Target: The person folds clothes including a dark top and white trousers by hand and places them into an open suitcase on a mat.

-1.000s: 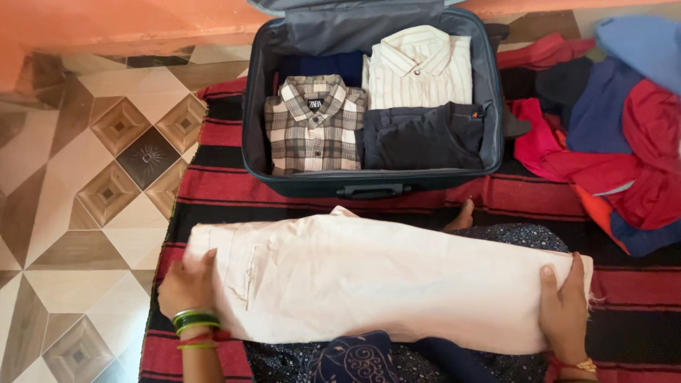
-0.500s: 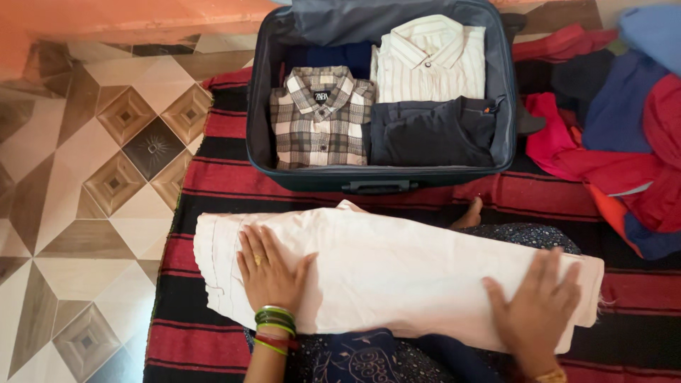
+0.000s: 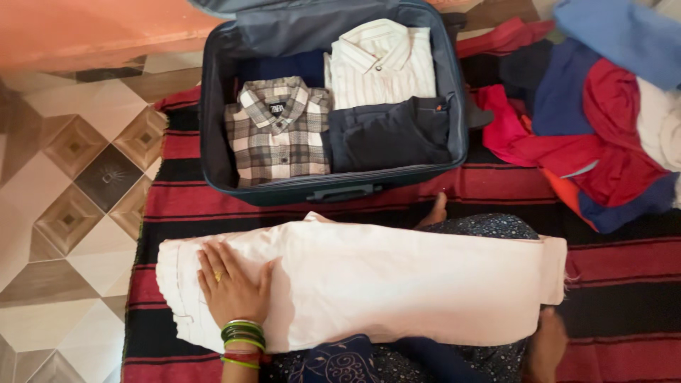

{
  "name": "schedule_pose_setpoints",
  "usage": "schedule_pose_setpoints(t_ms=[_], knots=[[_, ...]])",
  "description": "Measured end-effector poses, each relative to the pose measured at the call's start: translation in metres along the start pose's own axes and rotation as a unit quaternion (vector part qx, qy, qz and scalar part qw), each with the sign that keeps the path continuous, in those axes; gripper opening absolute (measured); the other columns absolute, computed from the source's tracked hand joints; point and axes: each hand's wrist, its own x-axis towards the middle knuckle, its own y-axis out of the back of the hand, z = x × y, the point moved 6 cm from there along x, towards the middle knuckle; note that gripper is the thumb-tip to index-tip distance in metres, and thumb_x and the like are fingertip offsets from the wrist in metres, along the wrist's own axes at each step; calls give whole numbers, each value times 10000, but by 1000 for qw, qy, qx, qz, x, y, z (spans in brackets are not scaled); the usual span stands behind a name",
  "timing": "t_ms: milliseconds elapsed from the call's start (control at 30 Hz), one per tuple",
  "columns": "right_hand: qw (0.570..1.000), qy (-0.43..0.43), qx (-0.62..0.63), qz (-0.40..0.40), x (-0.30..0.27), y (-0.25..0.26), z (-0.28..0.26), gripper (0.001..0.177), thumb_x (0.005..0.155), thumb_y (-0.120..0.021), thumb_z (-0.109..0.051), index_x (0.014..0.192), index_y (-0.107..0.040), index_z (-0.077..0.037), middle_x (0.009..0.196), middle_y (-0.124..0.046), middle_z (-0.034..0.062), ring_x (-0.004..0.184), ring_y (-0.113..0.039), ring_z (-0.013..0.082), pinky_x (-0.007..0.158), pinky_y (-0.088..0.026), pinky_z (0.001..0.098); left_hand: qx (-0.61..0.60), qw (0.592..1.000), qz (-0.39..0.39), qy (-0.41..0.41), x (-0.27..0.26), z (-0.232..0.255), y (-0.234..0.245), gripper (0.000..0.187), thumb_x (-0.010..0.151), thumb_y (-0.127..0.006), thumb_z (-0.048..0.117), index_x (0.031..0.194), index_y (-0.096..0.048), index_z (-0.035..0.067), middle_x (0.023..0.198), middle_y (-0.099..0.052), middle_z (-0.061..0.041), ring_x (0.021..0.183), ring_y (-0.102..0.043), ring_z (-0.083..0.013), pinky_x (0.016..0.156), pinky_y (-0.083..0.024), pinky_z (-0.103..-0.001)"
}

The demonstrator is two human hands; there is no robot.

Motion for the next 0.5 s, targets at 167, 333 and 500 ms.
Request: schedule_pose_setpoints(t_ms=[167, 333, 500], knots=[[911, -174, 328, -181, -11, -36, 26, 554, 1065, -450, -507, 1407, -568, -88, 1279, -660, 59, 1103, -626, 168, 938, -470, 337, 8, 994, -64, -86, -2, 45, -2, 1038, 835, -584, 662, 1543, -281, -34, 1626, -274, -282, 1538, -197, -392, 1222, -160, -519], [923, -95, 337, -158, 23, -43, -9, 666, 1170, -465, -452, 1467, -540, 139, 1390, -639, 215, 1147, -588, 242, 983, -408, 391, -133, 939, -161, -275, -50, 174, -13, 995, 841, -669, 608, 1541, -329, -13, 1616, -313, -243, 1532, -212, -383, 1225, -133, -504], [846, -60, 508, -150, 26, -19, -43, 530, 1094, -443, -258, 1568, -401, -23, 1535, -526, 132, 1380, -530, 289, 1154, -426, 420, -287, 806, -205, -476, -83, 276, 23, 1174, 784, -670, 664, 1655, -255, -5, 1717, -211, -216, 1605, -164, -350, 1301, -125, -467]])
